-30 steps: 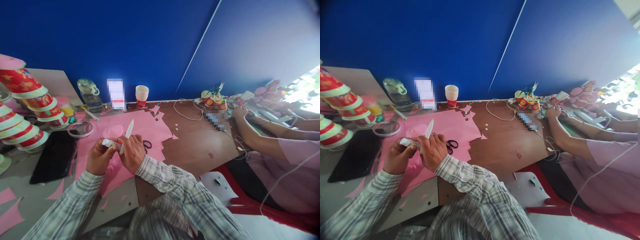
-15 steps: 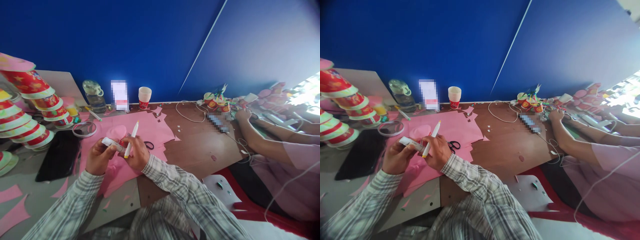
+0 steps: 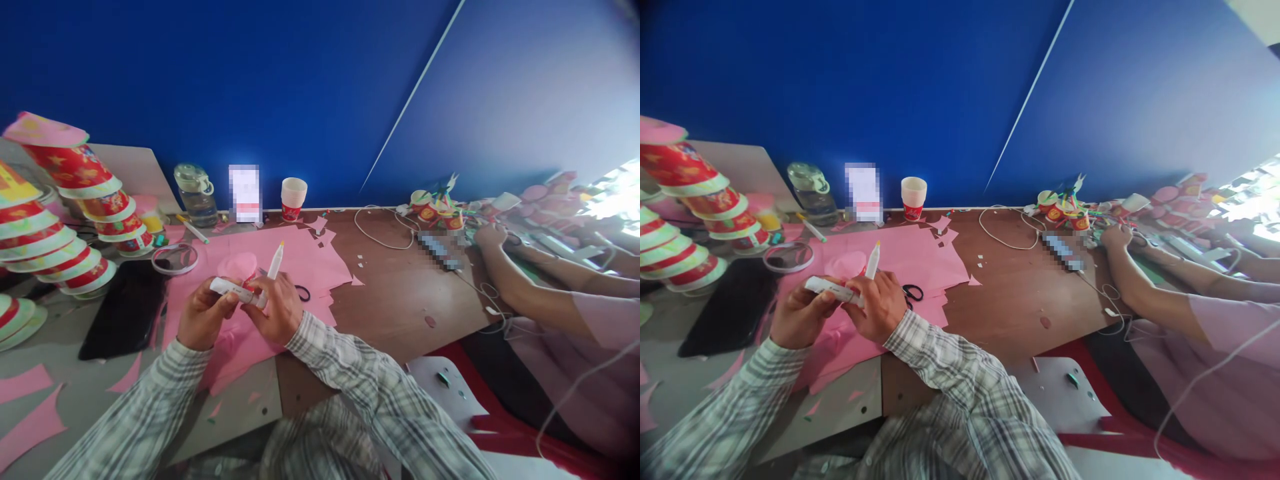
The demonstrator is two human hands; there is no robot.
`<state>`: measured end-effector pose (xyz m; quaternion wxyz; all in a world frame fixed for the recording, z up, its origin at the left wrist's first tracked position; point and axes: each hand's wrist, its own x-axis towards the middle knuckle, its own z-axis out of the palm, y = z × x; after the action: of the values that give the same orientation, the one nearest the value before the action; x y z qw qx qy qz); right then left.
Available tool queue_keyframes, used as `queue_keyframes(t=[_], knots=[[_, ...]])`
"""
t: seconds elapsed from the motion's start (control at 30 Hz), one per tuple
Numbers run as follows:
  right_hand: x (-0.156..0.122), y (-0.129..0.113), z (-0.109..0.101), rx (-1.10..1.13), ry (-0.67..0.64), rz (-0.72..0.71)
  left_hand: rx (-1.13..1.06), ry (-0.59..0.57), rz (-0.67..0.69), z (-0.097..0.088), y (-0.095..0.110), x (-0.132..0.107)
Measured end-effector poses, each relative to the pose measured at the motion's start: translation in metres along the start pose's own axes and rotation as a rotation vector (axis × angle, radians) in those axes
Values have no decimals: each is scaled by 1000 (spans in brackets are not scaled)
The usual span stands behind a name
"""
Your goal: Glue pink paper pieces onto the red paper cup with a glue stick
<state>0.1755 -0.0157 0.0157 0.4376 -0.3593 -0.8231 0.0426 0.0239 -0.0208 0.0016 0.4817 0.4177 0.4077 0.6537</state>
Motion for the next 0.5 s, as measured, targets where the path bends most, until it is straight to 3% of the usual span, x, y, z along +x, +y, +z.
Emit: queue_keyframes(t=[0.27,0.5], knots=[[1,2,-1,231,-39,117,-55,29,-78,4,9,2],[0,2,0,-1,2,-21,-63,52,-50,4,9,4]])
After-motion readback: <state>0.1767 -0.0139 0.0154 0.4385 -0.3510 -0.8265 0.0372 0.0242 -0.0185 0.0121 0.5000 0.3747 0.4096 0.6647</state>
